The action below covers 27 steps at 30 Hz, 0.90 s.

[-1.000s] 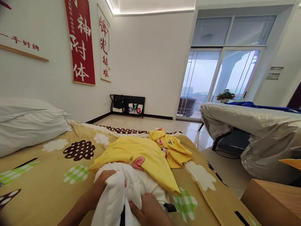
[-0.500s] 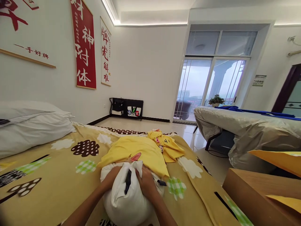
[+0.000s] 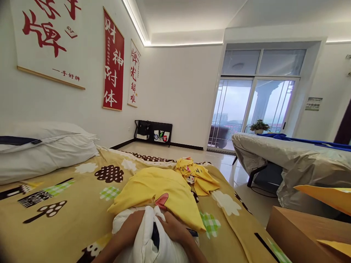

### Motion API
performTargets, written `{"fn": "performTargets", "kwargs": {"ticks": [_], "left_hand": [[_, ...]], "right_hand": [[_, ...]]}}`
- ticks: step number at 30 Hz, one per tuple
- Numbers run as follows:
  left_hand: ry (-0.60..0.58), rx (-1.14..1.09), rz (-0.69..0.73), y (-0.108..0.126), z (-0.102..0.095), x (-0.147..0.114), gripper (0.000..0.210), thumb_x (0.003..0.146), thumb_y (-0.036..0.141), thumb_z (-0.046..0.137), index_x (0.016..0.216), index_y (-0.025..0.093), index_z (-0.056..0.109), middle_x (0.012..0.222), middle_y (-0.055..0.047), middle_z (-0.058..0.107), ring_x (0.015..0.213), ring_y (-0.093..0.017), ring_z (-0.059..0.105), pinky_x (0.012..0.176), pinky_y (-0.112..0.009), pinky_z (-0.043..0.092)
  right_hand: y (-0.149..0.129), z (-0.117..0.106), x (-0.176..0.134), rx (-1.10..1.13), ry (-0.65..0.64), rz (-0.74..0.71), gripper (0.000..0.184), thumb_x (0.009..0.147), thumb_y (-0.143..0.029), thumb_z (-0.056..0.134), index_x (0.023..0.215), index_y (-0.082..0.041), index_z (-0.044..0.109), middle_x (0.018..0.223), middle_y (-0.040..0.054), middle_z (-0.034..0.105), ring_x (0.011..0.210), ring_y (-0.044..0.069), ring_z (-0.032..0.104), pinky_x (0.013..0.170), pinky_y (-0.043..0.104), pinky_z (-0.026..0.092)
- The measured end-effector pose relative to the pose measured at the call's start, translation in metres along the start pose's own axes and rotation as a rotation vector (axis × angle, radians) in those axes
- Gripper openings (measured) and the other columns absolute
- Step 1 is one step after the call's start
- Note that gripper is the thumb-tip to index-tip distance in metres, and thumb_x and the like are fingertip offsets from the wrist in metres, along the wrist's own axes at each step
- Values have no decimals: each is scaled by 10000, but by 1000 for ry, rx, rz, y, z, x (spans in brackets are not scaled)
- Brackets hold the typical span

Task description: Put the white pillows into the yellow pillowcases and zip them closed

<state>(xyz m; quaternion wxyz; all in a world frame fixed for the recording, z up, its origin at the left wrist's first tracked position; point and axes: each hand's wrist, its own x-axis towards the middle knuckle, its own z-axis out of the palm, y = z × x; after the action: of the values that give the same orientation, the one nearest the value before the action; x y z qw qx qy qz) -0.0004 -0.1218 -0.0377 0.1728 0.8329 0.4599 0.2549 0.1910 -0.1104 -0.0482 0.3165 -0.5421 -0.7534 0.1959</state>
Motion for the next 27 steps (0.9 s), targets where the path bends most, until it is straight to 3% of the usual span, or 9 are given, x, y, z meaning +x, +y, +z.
{"fn": "performTargets", "kwargs": {"ticks": [3, 7, 10, 12, 14, 18, 21, 24, 27], "left_hand": [[66, -127, -40, -6, 8, -7, 269, 823, 282, 414, 927, 203, 649, 974, -121, 692, 874, -275, 619, 809, -389, 456], [522, -580, -53, 3, 6, -2, 218, 860, 372, 398, 886, 199, 528, 855, -59, 619, 811, -198, 576, 745, -298, 464], [640, -683, 84, 5, 16, 6, 449, 926, 510, 220, 899, 189, 533, 857, -70, 591, 809, -197, 555, 759, -315, 447], [604, -637, 168, 3, 24, 11, 524, 900, 594, 248, 1010, 174, 542, 959, -93, 595, 850, -210, 547, 787, -334, 437], [513, -559, 141, 0, 30, 14, 521, 854, 609, 385, 1081, 161, 525, 993, -100, 592, 859, -217, 546, 794, -341, 430], [234, -397, -47, 1, 27, 18, 372, 832, 529, 465, 878, 174, 566, 839, -66, 617, 812, -219, 554, 777, -332, 402], [83, -349, -64, 3, 24, 18, 321, 829, 478, 466, 764, 183, 575, 822, -50, 636, 806, -209, 544, 764, -312, 387], [31, -383, -62, 2, 26, 14, 289, 827, 424, 462, 718, 181, 574, 764, -26, 618, 775, -188, 524, 738, -285, 389], [64, -406, -95, 2, 27, 14, 277, 827, 390, 452, 715, 175, 584, 766, -30, 612, 792, -189, 522, 759, -291, 399]], "right_hand": [[8, 14, 2, -26, -82, 37, 461, 787, -643, 480, 612, -222, 548, 624, 3, 619, 609, 166, 530, 597, 292, 448], [5, 13, 2, -3, -117, 46, 464, 784, -656, 484, 639, -225, 571, 660, 15, 640, 648, 179, 553, 630, 306, 453], [5, 12, -5, 57, -167, 76, 516, 832, -661, 401, 827, -203, 638, 866, 64, 685, 828, 223, 600, 775, 362, 467], [8, 15, -10, 126, -161, 103, 561, 852, -658, 358, 958, -183, 638, 995, 90, 671, 966, 242, 589, 877, 386, 446], [12, 19, -14, 156, -128, 108, 588, 857, -659, 335, 980, -167, 632, 1014, 104, 658, 1005, 247, 577, 920, 393, 430], [20, 26, -16, 102, -136, 64, 577, 864, -641, 321, 888, -164, 644, 945, 110, 659, 924, 245, 596, 891, 407, 452], [22, 26, -18, 119, -117, 36, 533, 872, -595, 363, 951, -166, 669, 989, 114, 677, 961, 249, 607, 903, 416, 460], [18, 19, -24, 130, 12, -70, 456, 870, -549, 439, 1006, -181, 672, 1009, 102, 697, 963, 245, 624, 870, 397, 492], [8, 6, -35, 16, 231, -250, 328, 895, -459, 469, 889, -187, 651, 866, 79, 700, 803, 208, 647, 720, 325, 529]]}}
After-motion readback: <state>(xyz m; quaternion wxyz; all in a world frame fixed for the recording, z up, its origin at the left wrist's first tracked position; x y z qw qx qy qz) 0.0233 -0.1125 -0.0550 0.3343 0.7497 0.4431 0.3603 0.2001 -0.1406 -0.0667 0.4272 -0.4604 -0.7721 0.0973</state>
